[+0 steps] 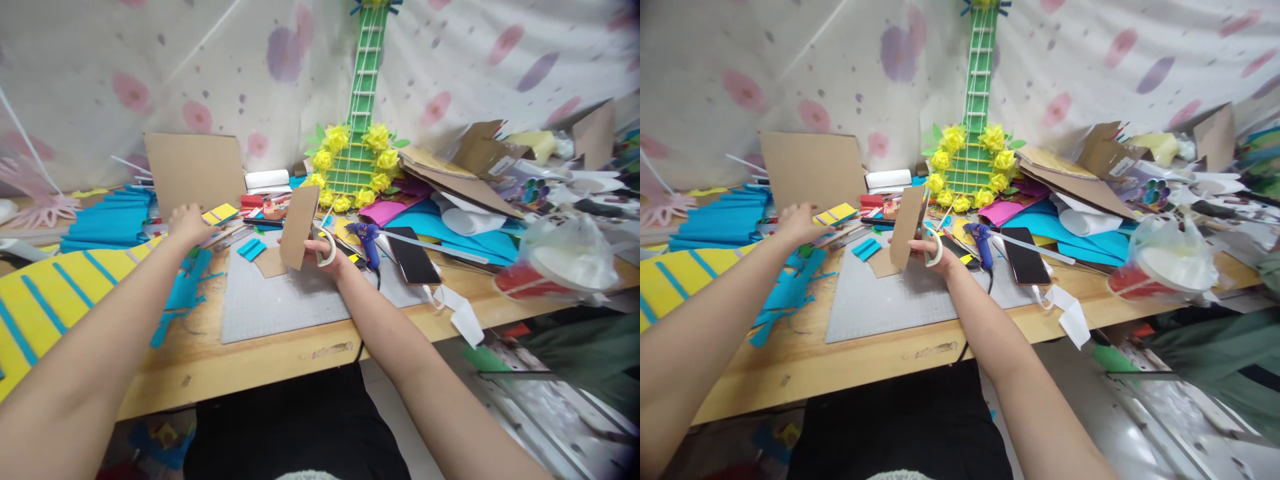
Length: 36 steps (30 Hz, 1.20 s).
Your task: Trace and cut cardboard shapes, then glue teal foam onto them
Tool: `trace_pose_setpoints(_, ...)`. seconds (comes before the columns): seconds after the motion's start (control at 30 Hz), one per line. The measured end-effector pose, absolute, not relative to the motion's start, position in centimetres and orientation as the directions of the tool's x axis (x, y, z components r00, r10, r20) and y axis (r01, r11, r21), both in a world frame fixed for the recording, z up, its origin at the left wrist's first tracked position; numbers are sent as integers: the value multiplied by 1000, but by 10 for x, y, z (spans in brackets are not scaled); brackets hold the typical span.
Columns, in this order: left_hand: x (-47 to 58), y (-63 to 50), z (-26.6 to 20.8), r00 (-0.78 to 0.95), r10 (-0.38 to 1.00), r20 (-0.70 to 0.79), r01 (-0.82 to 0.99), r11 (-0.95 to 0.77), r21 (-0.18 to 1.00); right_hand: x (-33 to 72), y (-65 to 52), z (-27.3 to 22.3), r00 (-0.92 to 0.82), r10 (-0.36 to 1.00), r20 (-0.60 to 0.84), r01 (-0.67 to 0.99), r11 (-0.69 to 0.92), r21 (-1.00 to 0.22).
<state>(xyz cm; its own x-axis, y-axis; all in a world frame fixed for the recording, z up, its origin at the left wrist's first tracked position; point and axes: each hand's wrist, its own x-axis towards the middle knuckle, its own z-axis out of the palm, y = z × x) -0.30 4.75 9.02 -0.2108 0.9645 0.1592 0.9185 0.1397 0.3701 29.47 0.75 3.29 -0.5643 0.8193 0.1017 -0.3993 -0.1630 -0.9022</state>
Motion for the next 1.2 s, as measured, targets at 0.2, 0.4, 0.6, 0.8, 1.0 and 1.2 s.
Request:
trace_pose_setpoints(0.2,-24,47,82,-227,974,20,964,222,149,293,4,37,-598,801,30,-349,-226,-909)
trace_pose_setpoints(0.4,-15,37,98,-171,979,115,979,156,133,292,4,36,-546,838,19,-350,-207,-913)
trace_pose_setpoints(0.6,25,-2,107,-1,976,219,957,-62,282,277,15,31,-457,889,2,-454,-231,-861)
trace_pose_setpoints(0.8,48,-17,90,23,962,272,868,-154,472,264,21,28,-338,941,-28,-579,-231,-782)
trace_pose_setpoints(1.0,58,-19,87,30,952,306,890,-165,426,261,17,27,-338,940,-48,-630,-264,-730)
trace_pose_setpoints(1.2,75,-27,88,-11,944,330,965,-77,252,257,10,28,-356,932,-70,-691,-313,-652)
